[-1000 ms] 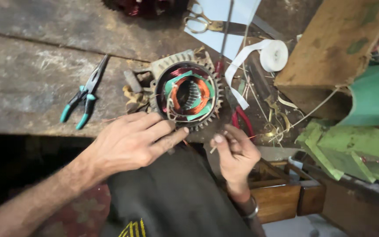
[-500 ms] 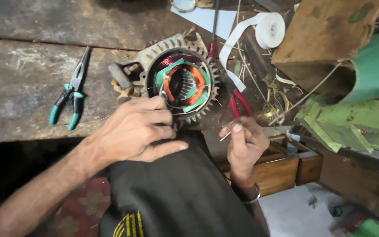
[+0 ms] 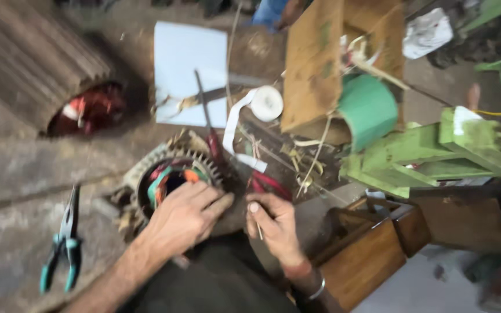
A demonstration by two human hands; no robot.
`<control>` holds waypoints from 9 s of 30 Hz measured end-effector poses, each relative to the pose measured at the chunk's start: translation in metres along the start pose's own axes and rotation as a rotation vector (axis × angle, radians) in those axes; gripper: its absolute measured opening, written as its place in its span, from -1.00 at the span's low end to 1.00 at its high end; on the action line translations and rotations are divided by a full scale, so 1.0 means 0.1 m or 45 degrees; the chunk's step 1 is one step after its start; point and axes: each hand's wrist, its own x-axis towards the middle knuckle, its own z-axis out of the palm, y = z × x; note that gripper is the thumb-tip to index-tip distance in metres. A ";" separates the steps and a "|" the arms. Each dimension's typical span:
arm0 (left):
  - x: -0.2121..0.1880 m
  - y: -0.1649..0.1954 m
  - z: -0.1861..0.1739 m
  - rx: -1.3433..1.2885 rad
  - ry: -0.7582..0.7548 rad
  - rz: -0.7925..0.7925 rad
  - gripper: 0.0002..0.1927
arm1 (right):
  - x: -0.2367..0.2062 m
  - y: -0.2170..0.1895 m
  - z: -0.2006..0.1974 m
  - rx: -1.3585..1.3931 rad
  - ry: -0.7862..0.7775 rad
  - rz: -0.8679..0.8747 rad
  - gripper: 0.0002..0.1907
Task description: The person repairs an electrical motor stator by stripping copper wire insulation, twisting wires together, and securing connections with pliers. The person uses a wooden stick to adjust internal components and continues to manipulate wires within the stator.
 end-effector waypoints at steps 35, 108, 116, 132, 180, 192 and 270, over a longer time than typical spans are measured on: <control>0.91 0.86 -0.39 -0.852 0.364 -0.129 -0.93 | 0.00 -1.33 -0.02 0.416 0.247 -0.658 -0.75; 0.28 0.44 -0.17 -0.310 0.366 0.025 -0.87 | 0.26 -0.80 -0.60 -0.643 0.279 -0.463 -0.68; 0.19 0.28 -0.14 -0.190 0.365 0.008 -0.78 | 0.71 -0.39 -0.82 -0.524 0.043 -0.289 -0.71; 0.01 0.15 -0.20 -0.541 0.067 -0.095 -0.71 | 0.53 -0.40 -0.59 -0.581 0.155 -0.323 -0.84; -0.08 0.07 -0.01 -1.223 0.278 -0.404 -0.76 | -0.01 -0.68 0.16 -0.361 0.066 -0.398 -0.84; -0.04 0.00 0.04 -1.168 0.234 -0.388 -0.85 | 0.03 -0.70 0.16 -0.358 0.107 -0.284 -0.82; 0.04 -0.17 -0.90 -0.434 -0.029 -0.248 -0.78 | 0.57 -0.47 0.71 -0.298 -0.387 -0.262 -0.94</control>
